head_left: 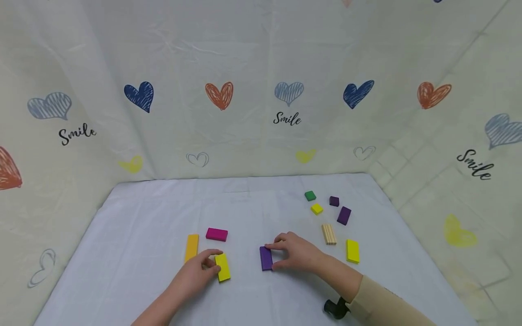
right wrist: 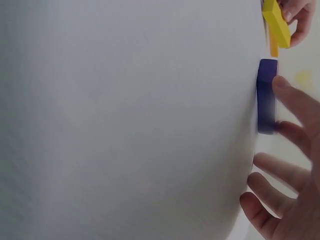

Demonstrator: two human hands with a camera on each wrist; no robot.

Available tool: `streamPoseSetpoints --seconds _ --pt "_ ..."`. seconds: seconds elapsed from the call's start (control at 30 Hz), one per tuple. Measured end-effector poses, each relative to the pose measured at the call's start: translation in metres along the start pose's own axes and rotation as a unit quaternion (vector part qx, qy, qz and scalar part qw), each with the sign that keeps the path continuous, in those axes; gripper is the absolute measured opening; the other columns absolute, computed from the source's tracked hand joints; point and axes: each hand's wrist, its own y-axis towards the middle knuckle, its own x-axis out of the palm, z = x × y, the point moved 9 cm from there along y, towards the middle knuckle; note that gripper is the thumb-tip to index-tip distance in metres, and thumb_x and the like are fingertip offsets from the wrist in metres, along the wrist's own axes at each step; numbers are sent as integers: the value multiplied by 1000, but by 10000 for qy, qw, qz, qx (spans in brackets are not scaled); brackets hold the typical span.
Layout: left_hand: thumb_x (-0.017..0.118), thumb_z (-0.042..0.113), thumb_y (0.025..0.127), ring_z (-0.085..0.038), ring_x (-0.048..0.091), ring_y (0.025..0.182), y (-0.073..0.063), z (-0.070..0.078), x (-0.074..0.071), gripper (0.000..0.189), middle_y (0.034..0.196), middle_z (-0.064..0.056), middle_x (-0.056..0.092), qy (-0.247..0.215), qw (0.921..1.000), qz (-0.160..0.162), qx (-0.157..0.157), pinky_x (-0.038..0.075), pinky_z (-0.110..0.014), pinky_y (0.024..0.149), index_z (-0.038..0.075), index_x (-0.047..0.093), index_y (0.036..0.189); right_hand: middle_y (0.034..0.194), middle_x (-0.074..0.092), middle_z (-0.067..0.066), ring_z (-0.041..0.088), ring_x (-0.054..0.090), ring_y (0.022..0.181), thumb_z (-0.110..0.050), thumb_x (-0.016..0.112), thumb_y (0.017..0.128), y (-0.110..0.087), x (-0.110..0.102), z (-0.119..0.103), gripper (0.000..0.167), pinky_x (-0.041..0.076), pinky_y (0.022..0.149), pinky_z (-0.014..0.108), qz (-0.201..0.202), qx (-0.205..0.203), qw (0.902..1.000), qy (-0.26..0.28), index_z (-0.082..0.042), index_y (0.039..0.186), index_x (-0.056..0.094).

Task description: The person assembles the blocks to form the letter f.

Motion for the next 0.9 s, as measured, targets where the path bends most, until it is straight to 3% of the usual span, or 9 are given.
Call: streamPoseSetpoints --seconds 0.33,0.6,0.9 --pt "72 26 90 -17 58 87 14 17 -1 41 98 2 64 -457 9986 174 181 54 -30 70 30 62 130 117 61 -8 13 52 105 -53 78 79 1 1 0 58 51 87 32 8 56 10000 -21 -38 133 63" --pt "72 26 91 -16 58 86 37 45 -3 40 101 2 63 -277 9985 307 366 54 -27 69 32 64 130 115 61 -7 14 52 104 -51 79 79 0 0 -1 57 52 88 33 40 143 9999 -15 -38 132 64" --pt "69 27 93 -18 59 88 65 76 11 39 106 -2 65 -254 9985 132 467 56 -32 75 32 63 132 115 62 -8 14 53 103 -51 79 79 1 1 0 56 52 87 33 65 181 9998 5 -40 132 64"
